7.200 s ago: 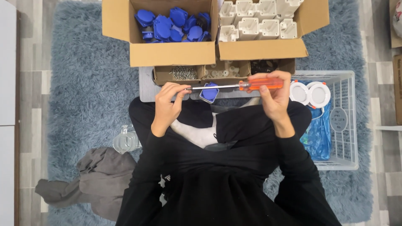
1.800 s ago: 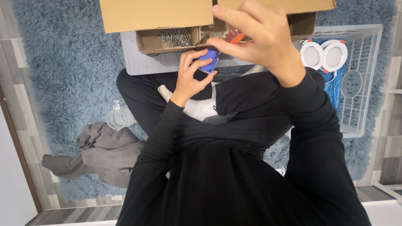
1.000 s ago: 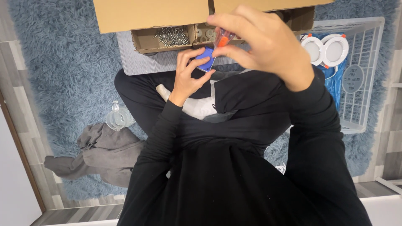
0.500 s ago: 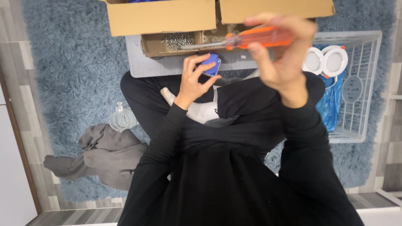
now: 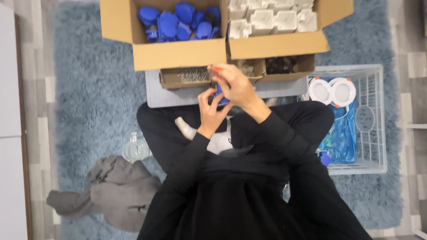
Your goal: Assembling small electrical or hardware components using a screwdriver while sitting on the floor.
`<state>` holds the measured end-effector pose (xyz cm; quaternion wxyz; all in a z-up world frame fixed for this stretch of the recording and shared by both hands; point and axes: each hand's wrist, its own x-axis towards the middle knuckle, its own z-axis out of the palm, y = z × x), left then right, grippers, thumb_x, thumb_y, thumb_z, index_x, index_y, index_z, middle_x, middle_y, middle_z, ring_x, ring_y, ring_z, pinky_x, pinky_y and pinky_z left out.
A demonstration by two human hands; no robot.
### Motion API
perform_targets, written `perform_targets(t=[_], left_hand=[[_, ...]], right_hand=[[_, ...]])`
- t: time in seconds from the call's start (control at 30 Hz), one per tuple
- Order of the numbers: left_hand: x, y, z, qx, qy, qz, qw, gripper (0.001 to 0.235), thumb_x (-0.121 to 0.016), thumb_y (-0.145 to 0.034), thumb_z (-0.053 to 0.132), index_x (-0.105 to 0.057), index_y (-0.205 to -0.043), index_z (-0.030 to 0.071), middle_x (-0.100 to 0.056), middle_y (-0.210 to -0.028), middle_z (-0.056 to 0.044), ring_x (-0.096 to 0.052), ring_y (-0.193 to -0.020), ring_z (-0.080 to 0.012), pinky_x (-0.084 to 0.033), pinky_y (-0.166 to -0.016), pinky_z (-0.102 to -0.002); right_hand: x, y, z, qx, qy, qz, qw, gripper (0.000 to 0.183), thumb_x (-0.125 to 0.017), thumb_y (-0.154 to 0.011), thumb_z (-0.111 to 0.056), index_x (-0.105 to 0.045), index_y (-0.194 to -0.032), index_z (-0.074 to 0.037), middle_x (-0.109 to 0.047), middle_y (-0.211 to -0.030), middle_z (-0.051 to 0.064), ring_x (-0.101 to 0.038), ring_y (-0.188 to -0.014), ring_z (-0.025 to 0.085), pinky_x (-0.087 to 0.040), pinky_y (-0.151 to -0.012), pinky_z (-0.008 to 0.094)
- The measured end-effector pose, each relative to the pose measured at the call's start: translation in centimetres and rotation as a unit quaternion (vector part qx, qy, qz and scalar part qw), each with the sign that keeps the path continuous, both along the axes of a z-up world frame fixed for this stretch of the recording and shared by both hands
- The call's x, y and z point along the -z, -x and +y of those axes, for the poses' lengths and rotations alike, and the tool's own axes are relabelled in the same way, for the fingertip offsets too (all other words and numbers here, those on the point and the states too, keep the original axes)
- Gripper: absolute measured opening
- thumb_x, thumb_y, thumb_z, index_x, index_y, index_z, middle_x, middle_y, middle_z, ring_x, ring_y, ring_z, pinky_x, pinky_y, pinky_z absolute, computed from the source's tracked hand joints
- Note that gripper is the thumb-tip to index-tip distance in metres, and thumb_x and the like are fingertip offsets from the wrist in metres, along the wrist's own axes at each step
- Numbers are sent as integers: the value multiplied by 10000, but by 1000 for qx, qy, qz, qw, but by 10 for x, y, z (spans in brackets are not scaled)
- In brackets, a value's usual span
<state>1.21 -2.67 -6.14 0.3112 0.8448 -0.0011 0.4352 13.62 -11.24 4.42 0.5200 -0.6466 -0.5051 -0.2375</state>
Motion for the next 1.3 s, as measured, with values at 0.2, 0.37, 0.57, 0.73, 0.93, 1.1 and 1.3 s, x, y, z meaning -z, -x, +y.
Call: perform_targets(t=[0.2, 0.37, 0.57, 0.73, 0.93, 1.1, 1.3], left_hand=[[-3, 5, 3, -6, -10, 7, 1000, 660, -977, -830, 448, -707, -1339, 126, -575, -1372, -137, -615, -1158, -346, -499, -1037, -507], [-18, 14, 9, 12, -1, 11, 1000, 785, -980, -800, 530, -664, -1380, 106, -578, -1399, -158, -607, -1225, -383, -481, -1090, -539], [-48, 20, 29, 4, 12, -1, 1000, 714, -985, -826, 466, -678, -1346, 85, -622, -1354, -149, -619, -1213, -393, -476, -1080, -557], [-62, 22, 41, -29, -1, 4, 1000, 612, -984, -855, 347, -702, -1312, 53, -658, -1308, -151, -638, -1163, -397, -486, -1044, -555], [-65, 30, 51, -42, -8, 14, 999, 557, -966, -876, 320, -717, -1309, 75, -662, -1307, -128, -621, -1199, -376, -451, -1062, -536], [-94, 28, 76, -69, -11, 21, 997, 482, -923, -947, 264, -703, -1333, 77, -658, -1343, -120, -597, -1249, -364, -429, -1101, -526], [-130, 29, 87, -40, 40, 62, 996, 465, -867, -1014, 128, -660, -1412, 6, -624, -1362, -166, -677, -1133, -361, -584, -922, -439]], right_hand=[[3, 1, -1, 18, 3, -37, 999, 279, -820, -1012, -53, -636, -1217, -7, -779, -1248, 197, -789, -1001, 407, -661, -799, 442], [-12, 9, -3, 23, 18, -62, 998, 255, -803, -1020, -51, -637, -1210, -17, -772, -1259, 188, -789, -994, 387, -668, -785, 429], [-19, 12, -6, 23, 8, -70, 997, 266, -797, -1012, -28, -635, -1222, -9, -778, -1236, 202, -787, -941, 416, -668, -726, 451], [-20, 15, -3, 12, 0, -62, 998, 291, -800, -1007, -19, -629, -1243, -17, -778, -1258, 218, -790, -955, 429, -673, -716, 463], [-4, 17, -10, 27, -11, -16, 999, 332, -846, -973, -29, -630, -1225, -38, -799, -1260, 202, -800, -975, 410, -669, -757, 465], [-16, 25, -40, 32, -61, 136, 988, 305, -777, -1052, -44, -542, -1246, -54, -763, -1311, 203, -770, -1118, 384, -636, -882, 442], [-28, 33, -77, 13, -150, 309, 939, 299, -638, -1149, -116, -383, -1306, -111, -684, -1323, 239, -729, -1178, 301, -629, -945, 401]])
